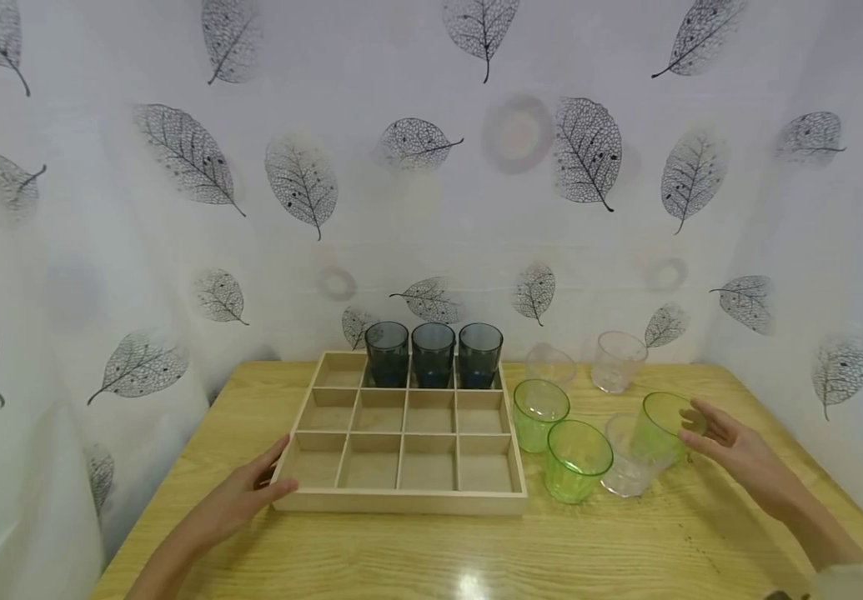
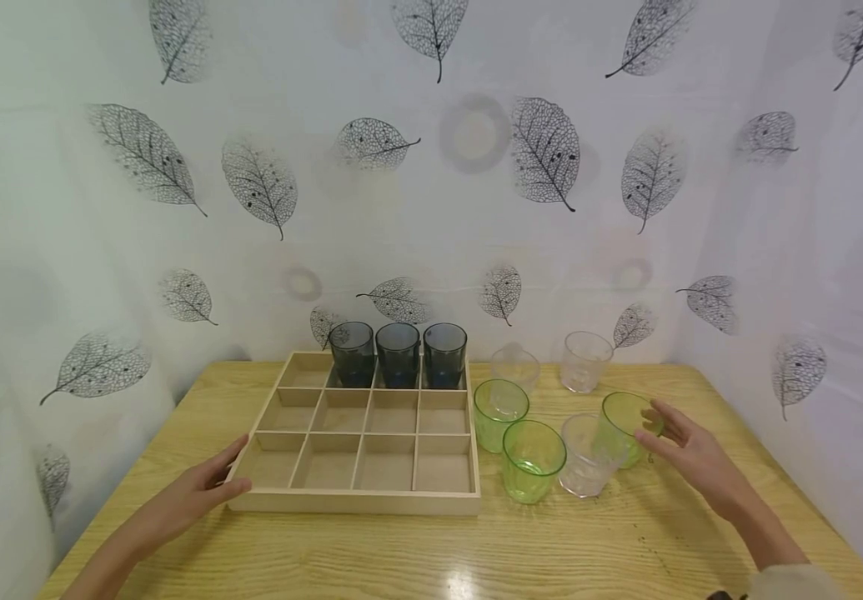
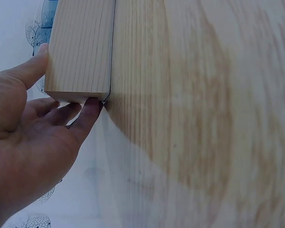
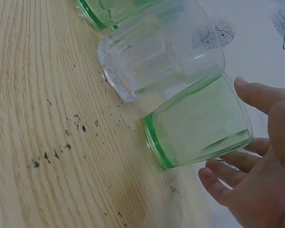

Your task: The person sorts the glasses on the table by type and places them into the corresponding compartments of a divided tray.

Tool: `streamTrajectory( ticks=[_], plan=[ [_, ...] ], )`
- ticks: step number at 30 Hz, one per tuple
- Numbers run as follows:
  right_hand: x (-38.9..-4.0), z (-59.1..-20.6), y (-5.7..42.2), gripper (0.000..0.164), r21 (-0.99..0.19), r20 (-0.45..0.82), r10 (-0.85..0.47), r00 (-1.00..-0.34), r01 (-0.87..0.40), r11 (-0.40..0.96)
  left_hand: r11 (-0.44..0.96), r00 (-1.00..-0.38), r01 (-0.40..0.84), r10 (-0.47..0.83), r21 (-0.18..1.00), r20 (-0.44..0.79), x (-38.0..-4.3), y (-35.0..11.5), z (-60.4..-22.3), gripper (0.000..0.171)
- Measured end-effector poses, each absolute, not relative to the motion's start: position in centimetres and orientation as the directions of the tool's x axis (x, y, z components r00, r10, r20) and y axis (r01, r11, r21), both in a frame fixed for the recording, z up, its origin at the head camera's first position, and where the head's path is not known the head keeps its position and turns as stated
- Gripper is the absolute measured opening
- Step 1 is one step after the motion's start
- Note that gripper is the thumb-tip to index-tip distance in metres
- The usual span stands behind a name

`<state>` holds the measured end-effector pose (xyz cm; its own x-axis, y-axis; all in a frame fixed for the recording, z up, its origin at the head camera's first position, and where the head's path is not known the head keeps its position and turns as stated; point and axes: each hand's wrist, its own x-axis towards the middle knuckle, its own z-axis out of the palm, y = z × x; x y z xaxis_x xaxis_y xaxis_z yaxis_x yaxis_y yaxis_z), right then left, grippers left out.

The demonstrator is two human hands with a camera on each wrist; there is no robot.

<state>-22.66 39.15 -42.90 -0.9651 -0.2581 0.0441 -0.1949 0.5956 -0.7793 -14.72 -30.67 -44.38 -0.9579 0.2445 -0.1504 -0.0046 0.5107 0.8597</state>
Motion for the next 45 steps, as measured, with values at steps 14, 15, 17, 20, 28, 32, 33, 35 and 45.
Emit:
streamTrajectory(
  ticks=[14,15,17,20,28,32,33,35,45],
  plan=[
    [-22.9,-43.9,39.2,0.074,-0.827,0.122,-0.260,-0.958,-0.243,0.507,0.517,-0.960,0.003,0.241,0.856,-0.141,-14.6,-30.7,-44.4,0.078],
    [-22.9,-44.0,39.2,0.073,-0.831,0.131,-0.259,-0.957,-0.248,0.497,0.517,-0.960,0.005,0.241,0.856,-0.140,-14.6,-30.7,-44.4,0.077],
    [-23.0,-44.1,39.2,0.072,-0.839,0.139,-0.255,-0.957,-0.251,0.482,0.514,-0.961,0.004,0.240,0.858,-0.139,-14.6,-30.7,-44.4,0.077],
    [-23.0,-44.3,39.2,0.072,-0.837,0.155,-0.239,-0.959,-0.256,0.484,0.510,-0.961,0.000,0.237,0.860,-0.140,-14.7,-30.7,-44.4,0.077],
    [-23.0,-43.1,39.8,0.082,-0.786,0.170,-0.155,-0.973,-0.229,0.574,0.504,-0.959,-0.005,0.242,0.864,-0.148,-14.6,-30.6,-44.3,0.078],
    [-22.7,-42.0,39.5,0.082,-0.790,0.186,-0.077,-0.979,-0.196,0.580,0.509,-0.961,0.005,0.240,0.861,-0.137,-14.7,-30.7,-44.3,0.078],
    [-22.7,-41.6,39.4,0.083,-0.790,0.189,-0.055,-0.980,-0.185,0.584,0.511,-0.962,0.006,0.239,0.860,-0.136,-14.7,-30.7,-44.4,0.078],
    [-22.6,-40.8,38.9,0.084,-0.787,0.193,-0.021,-0.981,-0.168,0.594,0.514,-0.962,0.007,0.237,0.858,-0.135,-14.7,-30.7,-44.4,0.078],
    [-22.7,-37.5,36.2,0.092,-0.785,0.163,0.021,-0.986,-0.116,0.609,0.506,-0.958,-0.021,0.237,0.862,-0.163,-14.7,-30.7,-44.3,0.078]
  ],
)
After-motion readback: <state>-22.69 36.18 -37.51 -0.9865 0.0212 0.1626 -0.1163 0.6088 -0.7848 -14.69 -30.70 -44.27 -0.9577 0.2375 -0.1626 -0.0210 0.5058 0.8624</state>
